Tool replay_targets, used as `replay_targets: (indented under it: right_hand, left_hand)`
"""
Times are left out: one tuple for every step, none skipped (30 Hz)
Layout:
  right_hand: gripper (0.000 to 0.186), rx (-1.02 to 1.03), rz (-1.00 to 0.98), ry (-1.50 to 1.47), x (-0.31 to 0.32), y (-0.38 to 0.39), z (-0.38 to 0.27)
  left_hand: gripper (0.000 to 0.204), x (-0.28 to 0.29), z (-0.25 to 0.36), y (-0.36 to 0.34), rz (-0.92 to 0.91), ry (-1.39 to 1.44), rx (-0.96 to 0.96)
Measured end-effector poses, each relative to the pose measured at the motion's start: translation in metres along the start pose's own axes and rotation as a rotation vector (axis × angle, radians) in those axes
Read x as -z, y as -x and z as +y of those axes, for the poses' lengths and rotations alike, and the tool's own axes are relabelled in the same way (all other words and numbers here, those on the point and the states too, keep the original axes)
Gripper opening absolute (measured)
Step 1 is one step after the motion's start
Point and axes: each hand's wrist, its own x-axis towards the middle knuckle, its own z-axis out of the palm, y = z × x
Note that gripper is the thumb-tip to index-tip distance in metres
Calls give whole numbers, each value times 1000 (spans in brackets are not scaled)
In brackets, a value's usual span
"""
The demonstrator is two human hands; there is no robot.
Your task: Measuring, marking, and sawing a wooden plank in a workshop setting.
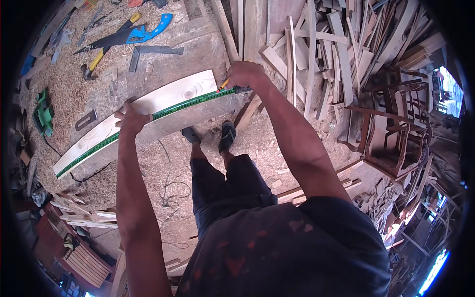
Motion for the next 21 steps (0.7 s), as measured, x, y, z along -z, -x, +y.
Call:
replay_targets:
  right_hand:
    - [61,-2,-1,-2,-1,0,1]
    - [61,-5,3,5,-1,0,1]
    - [62,-9,6,12,-2,0,2]
    - [63,-13,10,19,-2,0,3]
    - [63,-12,10,18,-2,1,1]
    - [62,-16,8,17,-1,2,0]
    - [62,-21,7,16,-1,3,-1]
    - [62,-26,6,15,-1,4,-2]
    - [62,-26,5,14,0,5,-2]
    - [62,-23,11,17,0,5,-3]
    - [61,-19,16,20,0,6,-3]
    - [61,-16,21,22,1,6,-3]
    - [61,-16,22,21,1,7,-3]
    - [60,-15,22,20,2,7,-3]
    - [59,-16,22,18,2,8,-3]
    - [59,-15,23,16,3,9,-4]
    - [59,-15,23,15,3,9,-5]
    - [58,-13,27,28,4,10,-8]
    - [58,-10,31,42,4,10,-10]
    - [58,-11,36,55,4,9,-9]
    - [58,-13,37,53,3,8,-9]
  left_hand:
    - [139,1,1,0,-8,-1,-4]
    - [139,2,2,0,-15,-1,-8]
    - [139,2,3,1,-16,-2,-10]
    - [140,1,5,1,-13,-18,-2]
    - [142,1,5,1,-7,-33,10]
    - [143,1,5,1,-2,-48,21]
    - [143,1,4,1,-2,-49,21]
    - [143,1,4,1,-3,-43,19]
    - [143,1,4,0,-5,-38,16]
    - [143,0,2,-2,-6,-32,13]
    - [143,-1,1,-4,-6,-32,12]
    - [140,-3,-1,-5,5,-22,5]
    - [137,-5,-2,-6,16,-11,-2]
    - [135,-7,-4,-8,28,-1,-9]
    - [135,-7,-4,-9,27,-2,-10]
    - [135,-8,-4,-10,29,-13,-11]
    - [135,-8,-5,-11,32,-25,-11]
    - [135,-8,-6,-12,35,-36,-11]
    - [135,-8,-7,-13,36,-37,-10]
    - [136,-7,-5,-11,29,-38,-15]
    - [137,-6,-4,-10,22,-38,-20]
